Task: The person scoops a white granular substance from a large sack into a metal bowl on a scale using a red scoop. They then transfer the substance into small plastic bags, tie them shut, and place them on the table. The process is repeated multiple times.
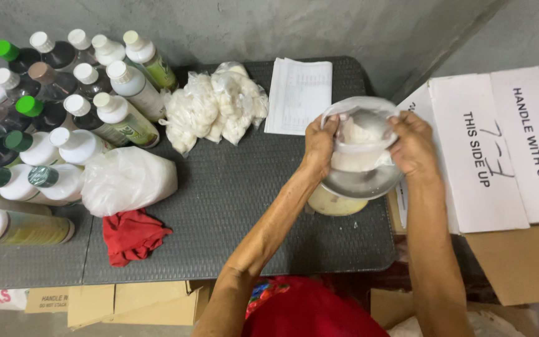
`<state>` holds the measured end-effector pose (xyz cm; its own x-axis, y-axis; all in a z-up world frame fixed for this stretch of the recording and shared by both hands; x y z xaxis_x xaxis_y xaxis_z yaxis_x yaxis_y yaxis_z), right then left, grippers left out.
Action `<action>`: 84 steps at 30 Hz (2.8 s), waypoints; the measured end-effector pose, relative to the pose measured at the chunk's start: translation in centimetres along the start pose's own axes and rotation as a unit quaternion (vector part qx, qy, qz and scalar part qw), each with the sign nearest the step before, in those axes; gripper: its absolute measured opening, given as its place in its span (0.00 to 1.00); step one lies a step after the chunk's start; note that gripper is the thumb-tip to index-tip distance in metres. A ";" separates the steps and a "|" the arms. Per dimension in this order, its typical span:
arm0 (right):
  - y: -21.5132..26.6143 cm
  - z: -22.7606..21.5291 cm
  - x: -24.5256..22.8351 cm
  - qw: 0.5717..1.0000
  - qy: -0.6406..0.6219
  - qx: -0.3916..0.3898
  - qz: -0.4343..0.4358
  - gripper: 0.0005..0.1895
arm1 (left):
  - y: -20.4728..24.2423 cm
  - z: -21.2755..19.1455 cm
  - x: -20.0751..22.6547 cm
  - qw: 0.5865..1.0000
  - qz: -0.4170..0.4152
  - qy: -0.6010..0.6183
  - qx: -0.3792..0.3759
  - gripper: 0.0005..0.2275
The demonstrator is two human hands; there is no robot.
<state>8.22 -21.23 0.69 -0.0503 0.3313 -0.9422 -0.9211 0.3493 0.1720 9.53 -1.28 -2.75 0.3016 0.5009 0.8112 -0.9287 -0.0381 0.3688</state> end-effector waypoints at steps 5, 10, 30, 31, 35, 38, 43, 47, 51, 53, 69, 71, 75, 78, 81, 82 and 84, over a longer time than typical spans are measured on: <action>6.8 3.4 -7.1 0.995 -0.092 0.024 -0.039 0.04 | 6.2 0.7 7.7 0.982 0.103 0.111 -0.111 0.08; 15.5 10.3 -12.5 0.975 -0.183 -0.095 -0.088 0.01 | 13.7 -2.5 15.6 0.955 0.184 0.132 -0.191 0.08; 20.1 8.7 28.0 0.996 0.019 0.051 0.076 0.04 | 11.9 -32.8 -3.5 0.990 0.060 -0.120 0.045 0.04; 20.1 8.4 28.0 0.995 0.022 0.055 0.075 0.04 | 12.2 -32.6 -3.7 0.989 0.054 -0.134 0.038 0.05; 20.0 7.4 24.7 0.996 -0.007 0.075 0.053 0.04 | 13.7 -31.6 -2.7 0.980 0.050 -0.189 0.040 0.07; 20.6 7.7 20.1 0.997 0.024 0.074 0.006 0.05 | 14.3 -30.4 -0.4 0.981 0.075 -0.178 0.034 0.08; 23.2 9.6 11.9 0.994 0.052 0.067 -0.069 0.05 | 15.3 -29.4 2.7 0.978 0.124 -0.163 0.027 0.07; 25.1 10.1 8.7 0.986 0.117 0.064 -0.103 0.05 | 15.6 -29.2 3.5 0.980 0.141 -0.140 0.013 0.06; 25.6 9.5 9.0 0.996 0.024 -0.004 -0.086 0.10 | 14.9 -29.0 4.0 0.982 0.158 -0.104 0.004 0.05; 25.0 8.9 11.0 0.995 0.067 -0.040 -0.059 0.19 | 14.2 -28.7 4.1 0.984 0.158 -0.085 -0.003 0.05; 21.4 8.1 35.6 0.660 0.745 -0.099 0.000 0.42 | 18.1 -18.3 -9.2 0.908 0.075 -0.262 -0.318 0.08; 22.0 7.6 36.7 0.713 0.688 -0.132 0.006 0.41 | 20.0 -18.0 -11.3 0.862 0.059 -0.315 -0.392 0.13; 22.0 7.0 35.9 0.756 0.643 -0.122 -0.006 0.38 | 19.2 -20.4 -10.5 0.839 0.079 -0.323 -0.430 0.16; 20.6 7.8 33.6 0.795 0.598 -0.095 -0.027 0.36 | 15.2 -24.8 -7.1 0.856 0.178 -0.347 -0.338 0.22; 20.3 8.8 31.7 0.829 0.553 -0.071 -0.049 0.34 | 10.7 -30.7 -5.6 0.834 0.239 -0.463 -0.179 0.30; 20.3 9.2 31.1 0.836 0.543 -0.066 -0.056 0.34 | 9.6 -32.0 -5.5 0.820 0.258 -0.491 -0.142 0.34; 20.1 10.0 30.0 0.847 0.522 -0.065 -0.072 0.33 | 8.0 -33.6 -6.7 0.813 0.255 -0.515 -0.097 0.38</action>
<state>-7.92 4.52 -21.24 -0.1852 -0.6864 -0.7032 -0.9781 0.1982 0.0640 -7.14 24.11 -20.49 -0.2053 -0.5308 0.8222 -0.9760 0.1736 -0.1316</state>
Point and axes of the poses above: each hand's wrist, its own y-axis away from the middle knuckle, its own z-axis out of the palm, x = y × z, the point moved 10 cm from there along -y, towards the middle knuckle, and after that the axes turned 11 degrees about x, right-handed, at the moved point
